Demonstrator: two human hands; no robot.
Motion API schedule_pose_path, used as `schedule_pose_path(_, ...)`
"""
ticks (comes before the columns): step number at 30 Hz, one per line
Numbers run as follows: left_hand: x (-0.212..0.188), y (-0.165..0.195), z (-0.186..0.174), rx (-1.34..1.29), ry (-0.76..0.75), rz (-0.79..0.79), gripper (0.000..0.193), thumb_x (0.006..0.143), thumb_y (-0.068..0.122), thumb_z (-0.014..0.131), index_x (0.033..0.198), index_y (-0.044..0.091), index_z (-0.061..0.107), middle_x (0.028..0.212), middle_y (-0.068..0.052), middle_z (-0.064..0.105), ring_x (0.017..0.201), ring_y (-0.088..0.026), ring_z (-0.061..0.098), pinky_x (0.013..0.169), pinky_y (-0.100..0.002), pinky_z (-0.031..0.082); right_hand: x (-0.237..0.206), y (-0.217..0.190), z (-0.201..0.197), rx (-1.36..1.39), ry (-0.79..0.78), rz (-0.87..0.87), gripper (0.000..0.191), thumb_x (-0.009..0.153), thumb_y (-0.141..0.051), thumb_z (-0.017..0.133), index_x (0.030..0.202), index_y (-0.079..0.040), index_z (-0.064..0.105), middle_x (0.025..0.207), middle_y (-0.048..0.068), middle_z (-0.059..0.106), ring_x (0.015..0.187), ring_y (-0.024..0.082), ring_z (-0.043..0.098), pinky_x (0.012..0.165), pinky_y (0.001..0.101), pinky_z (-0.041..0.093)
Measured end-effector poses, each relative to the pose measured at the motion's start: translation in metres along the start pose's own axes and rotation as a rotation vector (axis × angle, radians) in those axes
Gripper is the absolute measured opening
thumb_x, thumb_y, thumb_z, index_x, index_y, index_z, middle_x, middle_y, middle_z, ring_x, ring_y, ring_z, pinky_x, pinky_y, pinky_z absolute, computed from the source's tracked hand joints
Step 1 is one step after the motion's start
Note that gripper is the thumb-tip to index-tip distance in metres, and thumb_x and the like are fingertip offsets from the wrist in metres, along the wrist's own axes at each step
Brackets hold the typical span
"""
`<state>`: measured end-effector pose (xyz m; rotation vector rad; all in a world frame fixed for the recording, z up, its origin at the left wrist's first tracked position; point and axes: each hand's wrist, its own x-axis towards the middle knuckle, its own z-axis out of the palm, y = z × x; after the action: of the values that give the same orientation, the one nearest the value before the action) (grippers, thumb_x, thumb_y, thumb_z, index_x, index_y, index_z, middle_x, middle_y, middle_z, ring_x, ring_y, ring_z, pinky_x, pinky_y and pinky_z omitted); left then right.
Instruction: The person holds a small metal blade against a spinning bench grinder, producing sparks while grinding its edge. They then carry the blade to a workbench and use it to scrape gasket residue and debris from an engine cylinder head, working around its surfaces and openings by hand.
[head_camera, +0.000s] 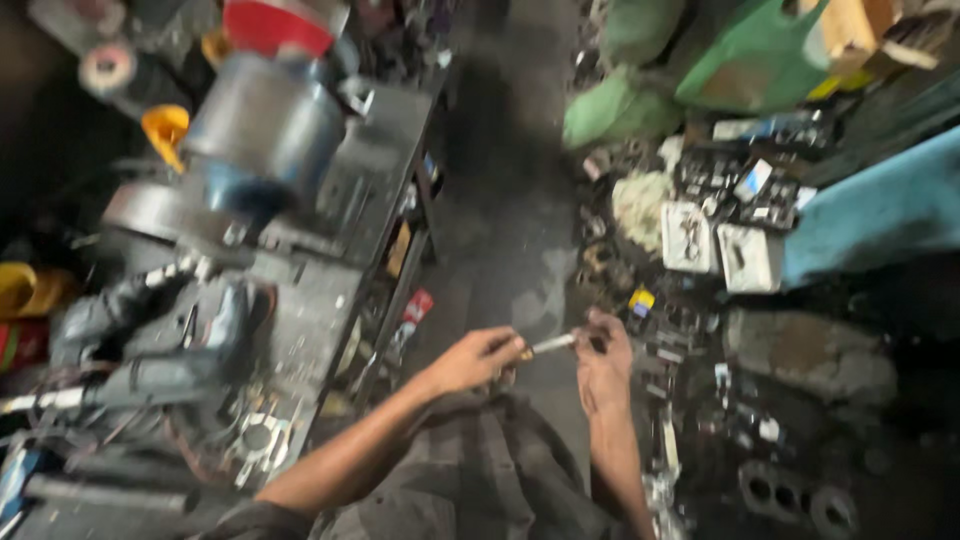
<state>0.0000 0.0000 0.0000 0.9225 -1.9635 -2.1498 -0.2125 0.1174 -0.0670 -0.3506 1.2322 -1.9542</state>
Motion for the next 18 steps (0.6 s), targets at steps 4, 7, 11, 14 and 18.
schedule_pose_path(4, 0.043, 0.056, 0.009, 0.176, -0.066, 0.166, 0.034, 0.102, 0.034, 0.06, 0.115, 0.004, 0.067, 0.08, -0.007, 0.072, 0.067, -0.013, 0.068, 0.065, -0.031, 0.056, 0.051, -0.028, -0.02, 0.027, -0.055, -0.094, 0.037, 0.089, 0.006, 0.074, 0.123, -0.003, 0.062, 0.108, 0.011, 0.067, 0.098, 0.021, 0.065, 0.09, 0.0348, 0.053)
schedule_pose_path(7, 0.064, 0.08, 0.008, 0.206, -0.114, 0.242, 0.034, 0.101, 0.033, 0.061, 0.12, 0.005, 0.065, 0.085, -0.006, 0.074, 0.071, -0.012, 0.068, 0.064, -0.032, 0.056, 0.077, -0.04, -0.021, 0.086, 0.01, -0.068, 0.034, 0.089, 0.0, 0.076, 0.121, -0.003, 0.063, 0.102, 0.01, 0.067, 0.094, 0.022, 0.067, 0.089, 0.0375, 0.056)
schedule_pose_path(11, 0.096, 0.087, -0.004, 0.116, -0.13, 0.157, 0.035, 0.102, 0.032, 0.057, 0.125, 0.006, 0.063, 0.087, -0.006, 0.073, 0.064, -0.014, 0.063, 0.06, -0.033, 0.054, 0.107, -0.037, -0.006, 0.104, 0.085, 0.035, 0.026, 0.091, -0.01, 0.072, 0.115, -0.006, 0.061, 0.1, 0.009, 0.068, 0.089, 0.022, 0.069, 0.082, 0.0398, 0.059)
schedule_pose_path(14, 0.123, 0.078, -0.016, 0.11, -0.105, 0.233, 0.034, 0.104, 0.031, 0.059, 0.124, 0.005, 0.065, 0.089, -0.007, 0.074, 0.067, -0.015, 0.066, 0.063, -0.033, 0.055, 0.133, -0.024, 0.001, 0.062, 0.143, 0.112, 0.022, 0.097, -0.015, 0.069, 0.116, -0.006, 0.061, 0.098, 0.008, 0.068, 0.086, 0.021, 0.067, 0.079, 0.038, 0.057)
schedule_pose_path(18, 0.162, 0.066, -0.046, 0.208, 0.031, 0.512, 0.037, 0.1, 0.029, 0.071, 0.122, 0.001, 0.063, 0.096, -0.012, 0.075, 0.084, -0.019, 0.072, 0.076, -0.036, 0.057, 0.184, -0.005, 0.015, -0.034, 0.118, 0.219, 0.019, 0.102, -0.021, 0.064, 0.114, -0.007, 0.06, 0.096, 0.007, 0.066, 0.084, 0.021, 0.065, 0.075, 0.0367, 0.055)
